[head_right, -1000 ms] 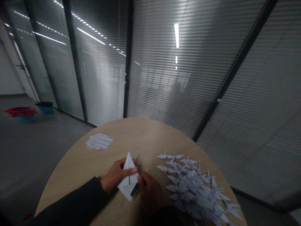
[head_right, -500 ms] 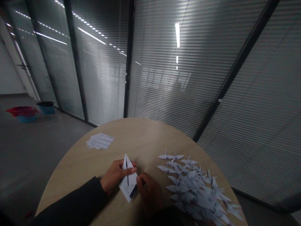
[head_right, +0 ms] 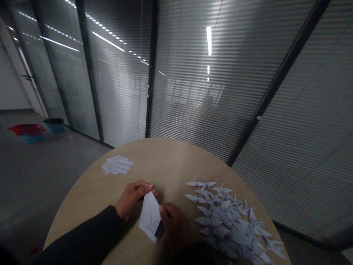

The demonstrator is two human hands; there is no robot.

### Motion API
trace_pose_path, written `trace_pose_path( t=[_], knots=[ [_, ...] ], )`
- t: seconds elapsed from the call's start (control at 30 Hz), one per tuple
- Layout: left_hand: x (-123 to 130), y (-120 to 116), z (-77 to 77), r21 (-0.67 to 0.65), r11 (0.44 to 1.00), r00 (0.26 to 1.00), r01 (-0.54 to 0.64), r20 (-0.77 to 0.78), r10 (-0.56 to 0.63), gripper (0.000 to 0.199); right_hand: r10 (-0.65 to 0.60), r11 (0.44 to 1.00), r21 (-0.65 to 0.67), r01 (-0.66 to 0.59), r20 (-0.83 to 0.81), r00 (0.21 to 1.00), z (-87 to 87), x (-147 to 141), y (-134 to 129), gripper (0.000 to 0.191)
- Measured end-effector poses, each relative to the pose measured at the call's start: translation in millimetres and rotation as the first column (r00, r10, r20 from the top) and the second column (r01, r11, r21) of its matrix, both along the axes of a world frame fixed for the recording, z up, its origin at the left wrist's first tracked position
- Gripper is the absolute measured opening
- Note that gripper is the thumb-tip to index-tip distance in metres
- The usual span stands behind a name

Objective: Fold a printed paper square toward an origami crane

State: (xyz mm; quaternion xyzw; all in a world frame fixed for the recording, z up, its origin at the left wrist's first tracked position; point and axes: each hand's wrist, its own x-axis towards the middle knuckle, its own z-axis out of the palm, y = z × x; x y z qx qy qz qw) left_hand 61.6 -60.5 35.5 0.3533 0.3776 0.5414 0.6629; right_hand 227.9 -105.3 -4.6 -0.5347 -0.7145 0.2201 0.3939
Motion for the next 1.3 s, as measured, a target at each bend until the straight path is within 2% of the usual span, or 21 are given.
trace_pose_path(
  t=[0.07, 0.23, 0.43, 0.67, 0.87, 1.03, 1.17, 1.3],
  knots=[
    [1, -1, -1.7, 0.006, 1.000, 1.000, 0.014, -0.005, -0.014, 0.041, -0.007, 1.000, -0.012, 0.007, -0.020, 1.000, -0.9, -3, 0, 0.039],
    [5, -4, -4.7, 0.035, 0.999, 1.000, 0.022, 0.000, -0.022, 0.042, -0.059, 0.988, -0.146, 0.058, -0.005, 0.998, 3.4, -4, -2, 0.038],
    [7, -6, -5.3, 0.028, 1.000, 1.000, 0.011, 0.000, -0.011, 0.043, -0.052, 0.983, -0.178, 0.051, -0.001, 0.999, 11.3, -2, -3, 0.039],
    [5, -2, -5.6, -0.022, 1.000, 1.000, 0.001, -0.017, -0.002, 0.044, -0.050, 0.964, -0.265, 0.014, -0.133, 0.990, 5.2, -3, 1, 0.041],
    [0, 3, -2.7, -0.086, 0.994, 0.998, -0.064, -0.029, 0.062, 0.043, -0.069, 0.975, -0.222, 0.034, -0.155, 0.986, 4.1, -1, 2, 0.041],
    [1, 2, -0.2, -0.032, 0.996, 0.996, -0.085, -0.031, 0.084, 0.045, -0.094, 0.986, -0.141, 0.084, -0.071, 0.993, 3.7, 0, 0, 0.042],
    [1, 2, -1.6, -0.053, 0.992, 0.994, -0.110, 0.010, 0.111, 0.045, -0.033, 0.988, -0.150, 0.022, -0.069, 0.997, 2.1, -1, -1, 0.043],
    [-1, 7, -4.9, -0.069, 0.987, 0.989, -0.146, 0.022, 0.147, 0.037, 0.038, 0.988, -0.138, -0.070, -0.218, 0.975, -1.2, -1, 1, 0.041]
  ],
)
